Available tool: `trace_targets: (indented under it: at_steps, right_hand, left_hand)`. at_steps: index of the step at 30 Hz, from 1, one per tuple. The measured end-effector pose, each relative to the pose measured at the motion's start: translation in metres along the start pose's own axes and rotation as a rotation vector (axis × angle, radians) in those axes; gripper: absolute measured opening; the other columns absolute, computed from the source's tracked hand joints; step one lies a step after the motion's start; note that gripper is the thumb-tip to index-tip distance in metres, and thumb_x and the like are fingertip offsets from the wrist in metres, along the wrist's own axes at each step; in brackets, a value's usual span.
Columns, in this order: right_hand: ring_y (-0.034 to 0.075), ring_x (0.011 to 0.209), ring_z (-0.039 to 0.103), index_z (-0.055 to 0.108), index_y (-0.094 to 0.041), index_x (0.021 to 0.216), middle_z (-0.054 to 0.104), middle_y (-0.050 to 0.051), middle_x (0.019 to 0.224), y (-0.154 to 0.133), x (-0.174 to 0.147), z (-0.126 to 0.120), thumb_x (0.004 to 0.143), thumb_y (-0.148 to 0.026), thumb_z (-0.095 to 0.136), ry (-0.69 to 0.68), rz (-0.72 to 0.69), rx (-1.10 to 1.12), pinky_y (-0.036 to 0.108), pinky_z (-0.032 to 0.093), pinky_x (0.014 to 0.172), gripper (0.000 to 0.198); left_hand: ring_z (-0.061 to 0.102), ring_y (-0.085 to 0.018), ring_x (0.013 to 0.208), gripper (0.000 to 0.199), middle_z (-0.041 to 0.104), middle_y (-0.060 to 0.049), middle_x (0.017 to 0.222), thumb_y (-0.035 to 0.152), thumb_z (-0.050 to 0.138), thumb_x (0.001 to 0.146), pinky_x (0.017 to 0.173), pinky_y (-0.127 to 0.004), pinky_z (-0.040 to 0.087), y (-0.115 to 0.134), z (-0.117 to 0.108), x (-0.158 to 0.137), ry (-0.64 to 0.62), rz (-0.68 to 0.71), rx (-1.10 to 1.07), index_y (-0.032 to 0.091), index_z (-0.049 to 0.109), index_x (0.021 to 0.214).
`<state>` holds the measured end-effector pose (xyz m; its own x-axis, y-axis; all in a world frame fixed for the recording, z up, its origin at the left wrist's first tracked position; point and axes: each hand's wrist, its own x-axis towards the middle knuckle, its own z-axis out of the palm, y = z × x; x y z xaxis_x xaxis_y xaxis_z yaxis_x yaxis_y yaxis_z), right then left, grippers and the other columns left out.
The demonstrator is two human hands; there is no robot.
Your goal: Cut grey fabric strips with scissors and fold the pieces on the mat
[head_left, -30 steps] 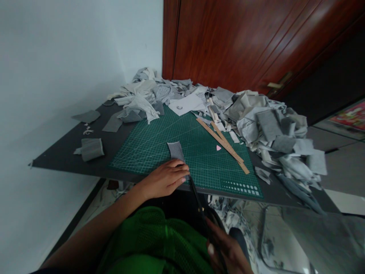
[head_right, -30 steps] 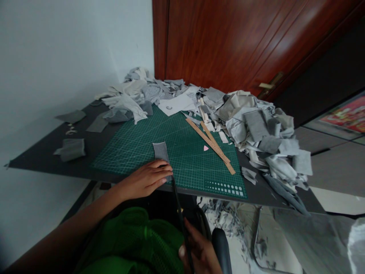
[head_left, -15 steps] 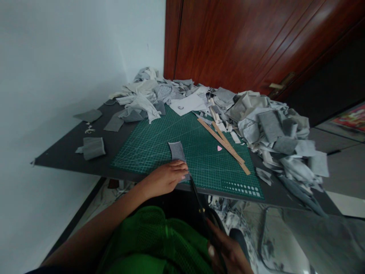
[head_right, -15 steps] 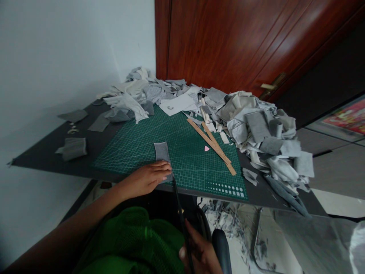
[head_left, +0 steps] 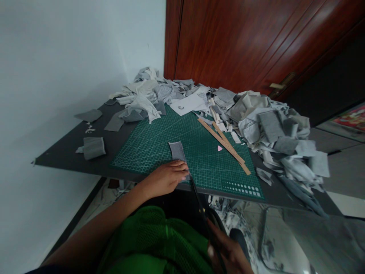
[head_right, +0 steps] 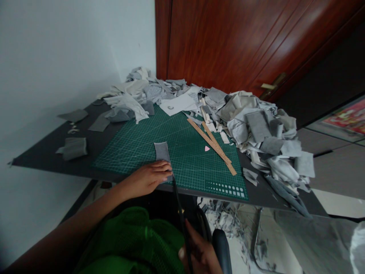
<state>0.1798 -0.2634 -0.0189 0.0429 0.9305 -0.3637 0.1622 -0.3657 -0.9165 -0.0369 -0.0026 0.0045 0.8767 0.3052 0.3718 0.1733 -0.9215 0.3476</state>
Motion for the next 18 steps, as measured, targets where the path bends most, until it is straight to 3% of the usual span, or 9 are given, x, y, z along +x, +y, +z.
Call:
trace_targets:
  at_steps: [10,14,18]
  right_hand:
    - [0.041,0.134,0.06,0.063,-0.028,0.146,0.081,0.008,0.118,0.01,0.001,0.001,0.083,-0.052,0.073,0.0,-0.096,-0.189,0.05,0.055,0.104,0.068]
    - [0.04,0.132,0.062,0.065,-0.029,0.143,0.08,0.006,0.121,0.005,0.0,0.005,0.084,-0.048,0.072,0.078,-0.082,-0.187,0.05,0.056,0.104,0.063]
    - [0.041,0.123,0.068,0.072,-0.029,0.135,0.083,0.008,0.108,0.0,0.002,0.002,0.077,-0.055,0.077,0.094,-0.071,-0.132,0.051,0.058,0.099,0.064]
  left_hand:
    - [0.059,-0.023,0.131,0.029,0.07,-0.008,0.126,0.014,0.048,0.102,0.117,-0.04,0.045,0.0,-0.001,0.0,0.012,-0.006,-0.015,0.017,0.07,0.121]
    - [0.06,-0.023,0.129,0.028,0.071,-0.009,0.124,0.015,0.048,0.103,0.115,-0.04,0.046,0.002,-0.003,0.001,0.019,-0.003,-0.023,0.016,0.071,0.118]
    - [0.06,-0.024,0.129,0.028,0.071,-0.009,0.124,0.013,0.048,0.102,0.116,-0.04,0.046,0.002,-0.003,0.001,0.012,-0.007,-0.025,0.015,0.07,0.119]
